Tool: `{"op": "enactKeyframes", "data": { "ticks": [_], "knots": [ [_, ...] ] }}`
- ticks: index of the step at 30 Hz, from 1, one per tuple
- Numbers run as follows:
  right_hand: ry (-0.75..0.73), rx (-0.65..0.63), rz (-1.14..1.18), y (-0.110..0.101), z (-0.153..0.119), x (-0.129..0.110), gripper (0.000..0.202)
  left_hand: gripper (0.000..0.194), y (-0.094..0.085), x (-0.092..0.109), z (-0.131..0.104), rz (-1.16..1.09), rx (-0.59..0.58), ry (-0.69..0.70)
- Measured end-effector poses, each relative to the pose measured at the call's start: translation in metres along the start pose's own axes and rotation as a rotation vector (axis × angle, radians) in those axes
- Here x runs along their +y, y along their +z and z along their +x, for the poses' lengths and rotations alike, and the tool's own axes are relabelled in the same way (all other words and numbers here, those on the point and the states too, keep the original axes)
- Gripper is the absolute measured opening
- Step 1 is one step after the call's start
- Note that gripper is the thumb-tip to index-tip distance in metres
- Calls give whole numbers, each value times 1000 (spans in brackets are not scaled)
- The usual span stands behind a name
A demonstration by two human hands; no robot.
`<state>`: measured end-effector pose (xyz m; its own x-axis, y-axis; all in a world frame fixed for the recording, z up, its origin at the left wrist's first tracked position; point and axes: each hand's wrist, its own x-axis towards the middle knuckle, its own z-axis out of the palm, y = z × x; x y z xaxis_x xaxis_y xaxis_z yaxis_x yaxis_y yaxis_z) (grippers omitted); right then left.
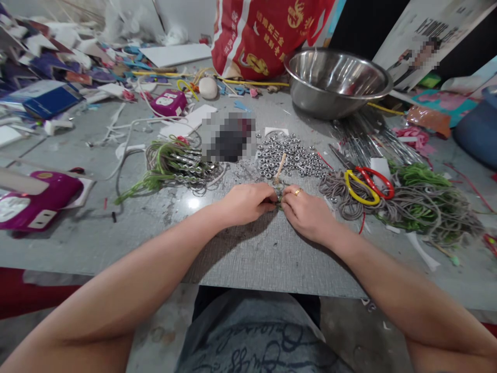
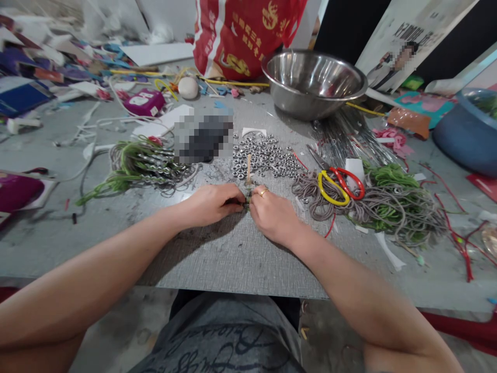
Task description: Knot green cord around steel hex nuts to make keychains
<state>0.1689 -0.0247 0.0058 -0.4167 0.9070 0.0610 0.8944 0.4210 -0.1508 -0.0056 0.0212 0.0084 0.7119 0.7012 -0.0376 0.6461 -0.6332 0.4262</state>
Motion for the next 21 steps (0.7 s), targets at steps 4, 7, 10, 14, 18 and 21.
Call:
{"op": "enactKeyframes", "data": {
  "ticks": [4,7,10,14,18,21],
  "knots": [
    [8,18,-6,2,-1,0,20,13,1,0,0,6,11,-1],
    [12,32,65,1,-1,4,14,14,1,0,0,14,5,2],
    [11,30,153,-1,0,11,15,14,0,0,0,21,0,1],
    [-37,19,216,-3,0,19,31,15,1,-1,0,25,12,2],
    [-102,33,173,-1,0,22,39,15,2,1,-1,38,20,9],
    [-123,40,149,1,0,22,42,18,4,7,-3,80,42,6]
  ]
}}
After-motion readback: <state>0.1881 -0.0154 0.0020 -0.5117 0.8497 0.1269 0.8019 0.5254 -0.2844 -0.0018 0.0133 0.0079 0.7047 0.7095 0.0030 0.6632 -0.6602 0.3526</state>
